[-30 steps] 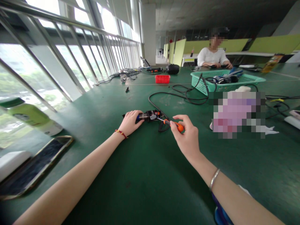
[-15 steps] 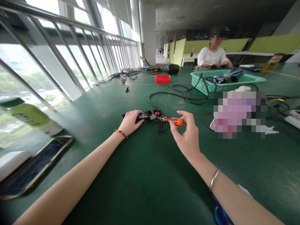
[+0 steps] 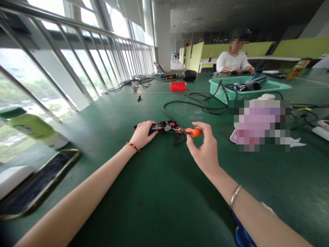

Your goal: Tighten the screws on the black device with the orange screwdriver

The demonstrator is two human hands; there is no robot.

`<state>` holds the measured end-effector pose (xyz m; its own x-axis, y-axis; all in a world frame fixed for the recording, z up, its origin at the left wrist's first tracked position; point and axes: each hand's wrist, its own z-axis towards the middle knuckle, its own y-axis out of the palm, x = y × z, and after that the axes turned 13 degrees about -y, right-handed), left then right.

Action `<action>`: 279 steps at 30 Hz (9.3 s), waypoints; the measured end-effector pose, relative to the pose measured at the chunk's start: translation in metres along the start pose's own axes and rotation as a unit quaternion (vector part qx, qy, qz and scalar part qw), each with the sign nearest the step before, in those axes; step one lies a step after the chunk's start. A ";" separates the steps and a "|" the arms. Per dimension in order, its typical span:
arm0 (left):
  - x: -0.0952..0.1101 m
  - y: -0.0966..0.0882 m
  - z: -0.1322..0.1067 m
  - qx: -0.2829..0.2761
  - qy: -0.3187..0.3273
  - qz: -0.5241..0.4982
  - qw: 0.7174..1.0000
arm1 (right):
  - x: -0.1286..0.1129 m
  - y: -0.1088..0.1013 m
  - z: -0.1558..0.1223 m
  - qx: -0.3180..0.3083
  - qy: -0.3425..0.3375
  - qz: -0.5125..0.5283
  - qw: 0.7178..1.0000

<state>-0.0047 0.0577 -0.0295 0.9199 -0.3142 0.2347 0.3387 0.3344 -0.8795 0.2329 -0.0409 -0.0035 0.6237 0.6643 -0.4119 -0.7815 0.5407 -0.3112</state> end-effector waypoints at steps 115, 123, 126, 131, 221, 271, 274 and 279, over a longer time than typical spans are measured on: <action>-0.099 -0.093 -0.062 0.114 -0.320 0.301 0.891 | -0.012 0.001 -0.004 -0.367 0.121 0.077 0.919; -0.102 -0.094 -0.062 0.132 -0.297 0.324 0.889 | -0.011 0.003 -0.004 -0.386 0.119 0.062 0.913; -0.102 -0.094 -0.063 0.139 -0.278 0.323 0.894 | -0.011 0.003 -0.004 -0.381 0.110 0.056 0.916; -0.102 -0.093 -0.064 0.145 -0.263 0.314 0.901 | -0.011 0.003 -0.004 -0.386 0.103 0.050 0.916; 0.024 -0.061 0.006 0.007 -0.020 0.032 0.999 | -0.014 0.000 0.000 -0.369 0.117 0.077 0.919; 0.029 -0.008 -0.001 0.044 -0.006 -0.180 0.983 | -0.017 0.003 -0.002 -0.389 0.056 0.046 0.918; 0.028 -0.004 0.002 0.048 -0.008 -0.194 0.980 | -0.018 0.003 -0.002 -0.387 0.056 0.044 0.919; 0.023 0.000 0.004 0.060 -0.003 -0.200 0.978 | -0.018 0.003 -0.002 -0.379 0.048 0.047 0.923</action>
<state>0.0172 0.0542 -0.0222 0.7097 -0.4357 0.5536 0.6927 0.2883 -0.6611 0.2192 -0.0525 0.0011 0.5767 0.6211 -0.5307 -0.6415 -0.0581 -0.7649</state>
